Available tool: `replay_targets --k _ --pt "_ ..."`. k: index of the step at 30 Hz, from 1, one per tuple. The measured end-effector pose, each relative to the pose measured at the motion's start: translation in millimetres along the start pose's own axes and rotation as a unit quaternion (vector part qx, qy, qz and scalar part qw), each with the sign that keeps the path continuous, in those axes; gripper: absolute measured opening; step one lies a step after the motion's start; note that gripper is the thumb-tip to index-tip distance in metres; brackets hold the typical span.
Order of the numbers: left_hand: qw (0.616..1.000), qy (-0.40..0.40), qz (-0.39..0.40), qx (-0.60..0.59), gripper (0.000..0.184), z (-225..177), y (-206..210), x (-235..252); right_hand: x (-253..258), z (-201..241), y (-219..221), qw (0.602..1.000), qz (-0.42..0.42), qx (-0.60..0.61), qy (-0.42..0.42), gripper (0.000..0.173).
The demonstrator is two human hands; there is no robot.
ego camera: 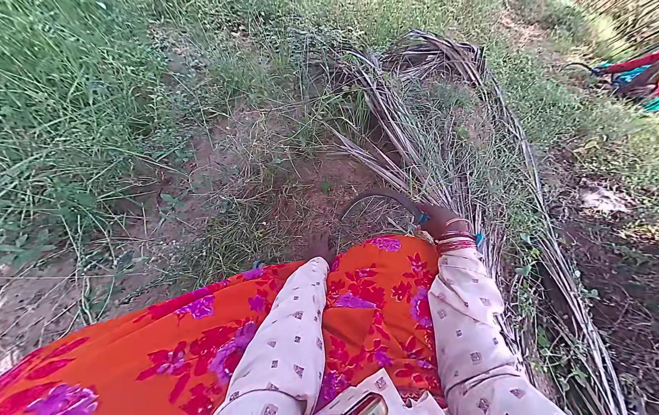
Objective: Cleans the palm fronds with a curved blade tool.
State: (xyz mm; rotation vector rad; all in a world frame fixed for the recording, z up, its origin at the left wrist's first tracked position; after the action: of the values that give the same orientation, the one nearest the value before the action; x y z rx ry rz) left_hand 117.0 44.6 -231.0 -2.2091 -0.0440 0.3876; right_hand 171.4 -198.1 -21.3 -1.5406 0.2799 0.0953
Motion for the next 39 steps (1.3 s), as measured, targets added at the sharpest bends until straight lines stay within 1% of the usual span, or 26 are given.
replay_targets --k 2,4,6,8,10,13,17,22,27,29,33,36,38,39 --pt "0.999 0.037 0.034 0.021 0.065 -12 3 -2 3 -2 1 1.0 -0.012 -0.005 0.019 0.065" --pt "0.997 0.042 0.051 0.032 0.068 -17 2 -3 6 -2 4 1.0 -0.012 -0.001 0.019 0.065" --pt "0.997 0.04 0.062 0.03 0.063 -15 -1 -1 13 -4 10 1.0 -0.011 0.009 0.0 0.066" --pt "0.998 0.021 0.065 0.018 0.054 -11 -2 -1 18 -4 16 1.0 -0.005 0.009 -0.016 0.066" --pt "0.999 -0.016 0.051 -0.005 0.044 -8 -6 -3 18 -1 20 1.0 -0.001 0.006 -0.03 0.065" --pt "0.996 -0.078 0.016 -0.05 0.043 3 -9 -4 13 5 21 0.999 0.01 0.014 -0.047 0.065" --pt "0.989 -0.124 0.027 -0.069 0.04 15 -15 -6 8 14 21 0.997 0.035 0.009 -0.063 0.064" --pt "0.988 -0.131 0.026 -0.075 0.039 18 -13 -5 6 20 24 0.996 0.049 -0.004 -0.073 0.065" --pt "0.995 -0.088 0.024 -0.051 0.039 15 -16 -5 2 30 29 0.993 0.068 -0.048 -0.085 0.061" --pt "0.996 -0.087 0.024 -0.028 0.039 13 -15 -4 -1 36 29 0.991 0.07 -0.067 -0.097 0.057" --pt "0.992 -0.12 0.028 0.006 0.044 9 -10 -5 -6 40 28 0.988 0.076 -0.085 -0.101 0.054" --pt "0.991 -0.128 0.023 0.014 0.042 0 -12 -6 -15 38 19 0.988 0.076 -0.08 -0.107 0.054" --pt "0.986 -0.165 0.002 -0.001 0.043 5 -17 -6 -22 36 7 0.988 0.076 -0.081 -0.11 0.056" --pt "0.98 -0.197 -0.012 -0.026 0.045 17 -22 -5 -25 35 0 0.988 0.078 -0.074 -0.114 0.058"
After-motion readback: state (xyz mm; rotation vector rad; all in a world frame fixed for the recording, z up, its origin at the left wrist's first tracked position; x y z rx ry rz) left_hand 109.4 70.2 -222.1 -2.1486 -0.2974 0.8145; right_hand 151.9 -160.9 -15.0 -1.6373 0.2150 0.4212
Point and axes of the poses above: each hand's wrist, its own x-axis towards the middle knuckle, its own y-axis out of the palm, z = x × y, the point moved 5 cm from there along x, towards the middle knuckle, and after that the axes turned 15 degrees about -z, right-handed, at the moved point
